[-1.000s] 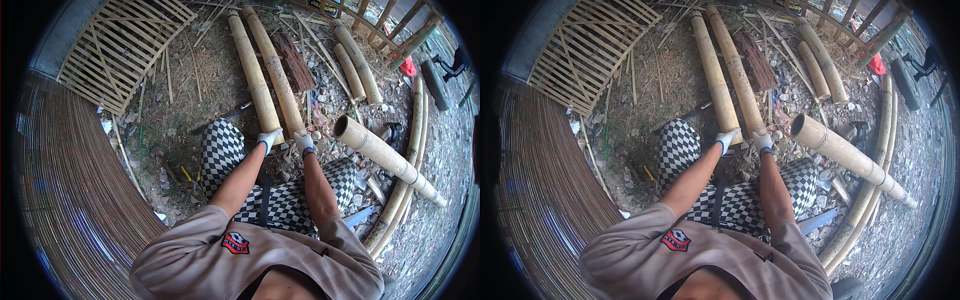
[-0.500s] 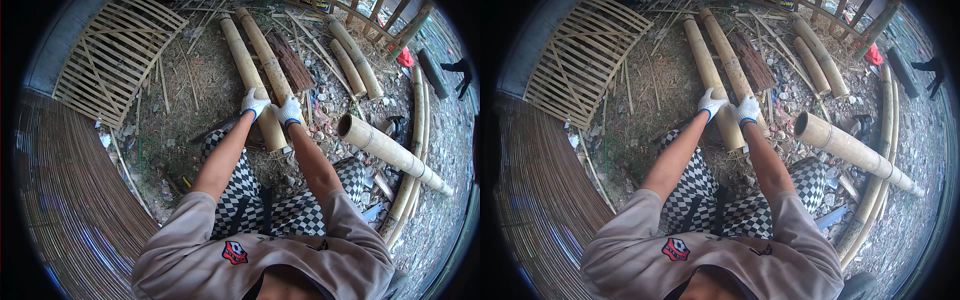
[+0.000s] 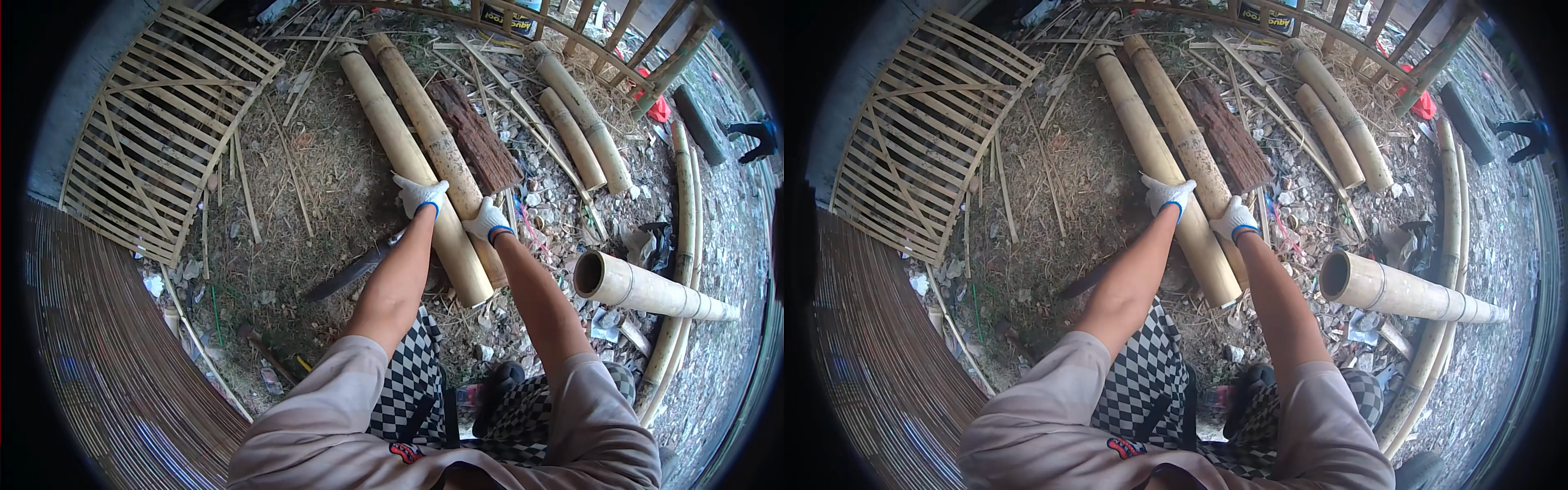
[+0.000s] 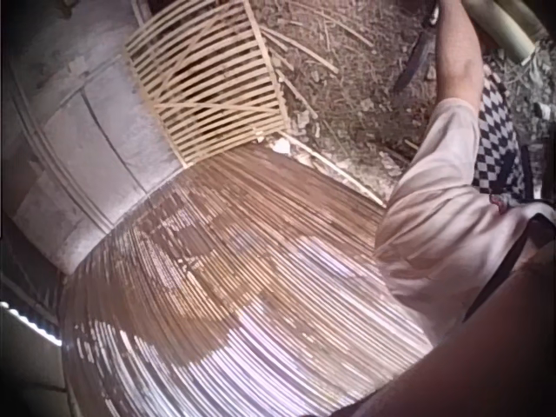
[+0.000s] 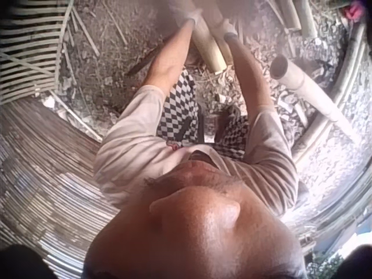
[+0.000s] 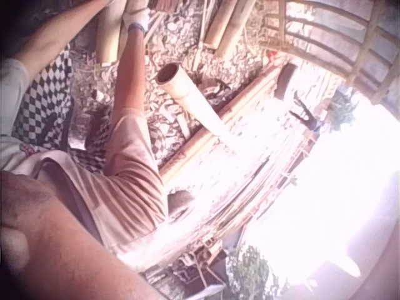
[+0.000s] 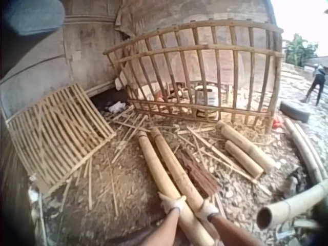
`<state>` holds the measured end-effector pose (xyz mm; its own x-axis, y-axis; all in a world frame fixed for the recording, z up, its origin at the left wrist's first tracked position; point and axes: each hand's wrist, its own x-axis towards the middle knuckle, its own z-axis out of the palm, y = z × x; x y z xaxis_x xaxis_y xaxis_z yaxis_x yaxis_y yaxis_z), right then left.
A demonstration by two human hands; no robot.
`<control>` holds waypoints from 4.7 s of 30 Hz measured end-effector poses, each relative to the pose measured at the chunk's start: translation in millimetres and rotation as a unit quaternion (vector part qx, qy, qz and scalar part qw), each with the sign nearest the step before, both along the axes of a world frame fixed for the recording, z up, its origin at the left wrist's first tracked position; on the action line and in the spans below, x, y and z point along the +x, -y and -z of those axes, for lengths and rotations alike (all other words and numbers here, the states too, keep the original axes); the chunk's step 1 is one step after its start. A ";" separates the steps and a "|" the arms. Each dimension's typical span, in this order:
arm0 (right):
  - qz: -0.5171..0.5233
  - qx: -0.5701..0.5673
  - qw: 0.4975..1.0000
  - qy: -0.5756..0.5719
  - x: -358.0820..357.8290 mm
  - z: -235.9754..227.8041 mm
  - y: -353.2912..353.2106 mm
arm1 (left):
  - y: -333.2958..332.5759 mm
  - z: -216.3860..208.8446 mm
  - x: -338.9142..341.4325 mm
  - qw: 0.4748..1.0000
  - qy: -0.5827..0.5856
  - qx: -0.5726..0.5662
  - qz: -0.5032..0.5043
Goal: Measuring a bamboo pole with a tape measure and then sawing it with a hand saw.
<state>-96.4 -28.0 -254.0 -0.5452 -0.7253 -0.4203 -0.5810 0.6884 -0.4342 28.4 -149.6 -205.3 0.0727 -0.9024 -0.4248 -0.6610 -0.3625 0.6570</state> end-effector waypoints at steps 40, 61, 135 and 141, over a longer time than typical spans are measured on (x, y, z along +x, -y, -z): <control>0.003 -0.168 0.882 0.440 4.2 -44.7 8.7 | 76.7 74.9 109.6 0.886 -0.451 0.076 0.076; -0.031 -0.130 0.919 -0.371 -123.9 -155.9 67.0 | 69.7 38.9 116.5 0.796 -0.568 0.203 0.054; 0.164 -0.010 0.900 -0.403 -104.1 9.6 19.5 | 90.8 -31.3 42.5 0.971 -0.200 -0.029 0.126; 0.079 0.137 0.896 -0.415 -87.6 6.7 18.6 | 82.4 -81.3 136.8 0.974 -0.115 -0.037 0.193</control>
<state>-184.1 -46.6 -260.7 -0.8387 -0.5440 0.0273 -0.5121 0.8046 0.3005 165.2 -232.0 -124.0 -0.3676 -0.8726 -0.3216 -0.5703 -0.0616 0.8191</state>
